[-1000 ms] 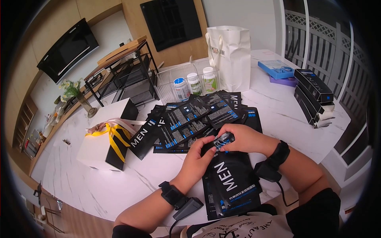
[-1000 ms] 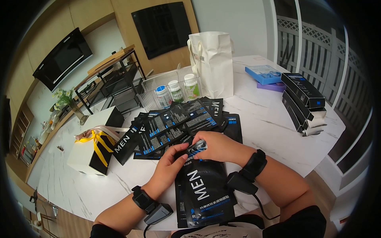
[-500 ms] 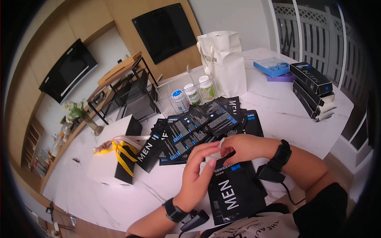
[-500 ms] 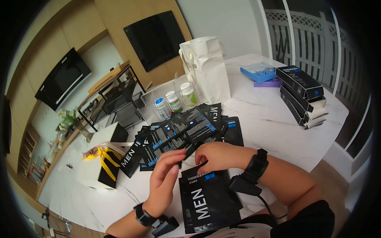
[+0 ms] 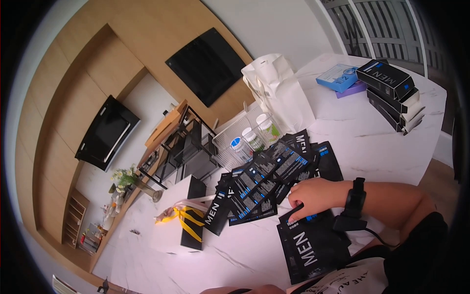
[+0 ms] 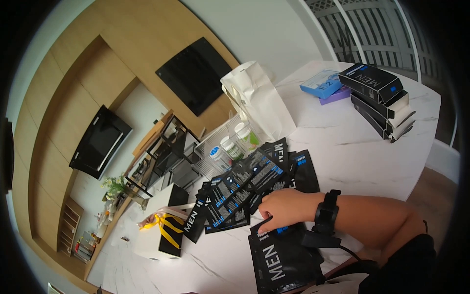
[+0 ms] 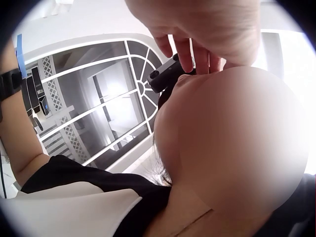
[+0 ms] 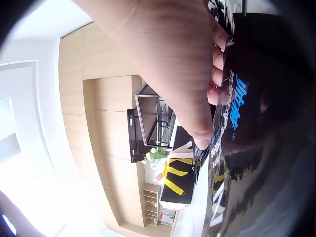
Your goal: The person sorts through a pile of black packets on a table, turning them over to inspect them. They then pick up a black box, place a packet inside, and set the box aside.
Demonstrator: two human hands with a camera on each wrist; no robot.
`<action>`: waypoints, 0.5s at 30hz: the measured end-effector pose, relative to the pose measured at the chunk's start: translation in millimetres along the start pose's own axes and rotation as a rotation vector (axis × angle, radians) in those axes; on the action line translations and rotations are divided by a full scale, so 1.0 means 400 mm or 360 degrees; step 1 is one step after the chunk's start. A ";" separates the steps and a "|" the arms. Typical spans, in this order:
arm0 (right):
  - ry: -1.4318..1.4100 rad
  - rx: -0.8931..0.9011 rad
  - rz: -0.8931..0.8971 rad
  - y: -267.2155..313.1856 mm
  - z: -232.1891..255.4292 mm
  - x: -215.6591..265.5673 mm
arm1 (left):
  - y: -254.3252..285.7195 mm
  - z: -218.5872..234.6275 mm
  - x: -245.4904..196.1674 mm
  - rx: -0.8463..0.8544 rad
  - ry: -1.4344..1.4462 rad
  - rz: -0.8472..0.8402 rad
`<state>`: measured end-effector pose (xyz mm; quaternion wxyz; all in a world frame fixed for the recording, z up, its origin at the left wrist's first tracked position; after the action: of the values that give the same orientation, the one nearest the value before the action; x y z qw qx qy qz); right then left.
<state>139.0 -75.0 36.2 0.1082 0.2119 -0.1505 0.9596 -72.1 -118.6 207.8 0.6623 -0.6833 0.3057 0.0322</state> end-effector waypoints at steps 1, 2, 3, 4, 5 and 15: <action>0.0000 0.0031 -0.0002 -0.001 -0.004 -0.001 | 0.005 0.005 0.002 -0.0038 0.0033 -0.0114; -0.0001 0.0062 -0.0006 -0.001 -0.010 -0.003 | -0.001 0.006 0.003 -0.0037 0.0072 -0.0155; -0.0045 -0.0018 0.0046 0.000 -0.005 0.000 | -0.006 0.007 0.005 -0.0036 0.0110 -0.0196; -0.0036 -0.0039 0.0038 -0.002 -0.006 -0.004 | -0.012 0.008 0.007 -0.0034 0.0148 -0.0236; -0.0049 -0.0043 0.0046 -0.002 -0.007 -0.004 | -0.022 0.004 0.009 0.0125 0.0187 -0.0192; -0.0050 -0.0126 0.0054 0.006 0.009 -0.005 | -0.032 0.001 0.011 0.0181 0.0161 -0.0189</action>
<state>141.6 -78.7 37.7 0.0980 0.2198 -0.1934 0.9511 -62.5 -120.7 217.2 0.6843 -0.6624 0.2992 -0.0591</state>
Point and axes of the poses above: each hand's wrist, its own y-axis away from the middle knuckle, its own z-axis out of the back of the hand, x = y × z, the point moved 9 cm from there along -y, towards the middle knuckle, and after that the axes turned 1 degree about y, right-handed, at the moved point
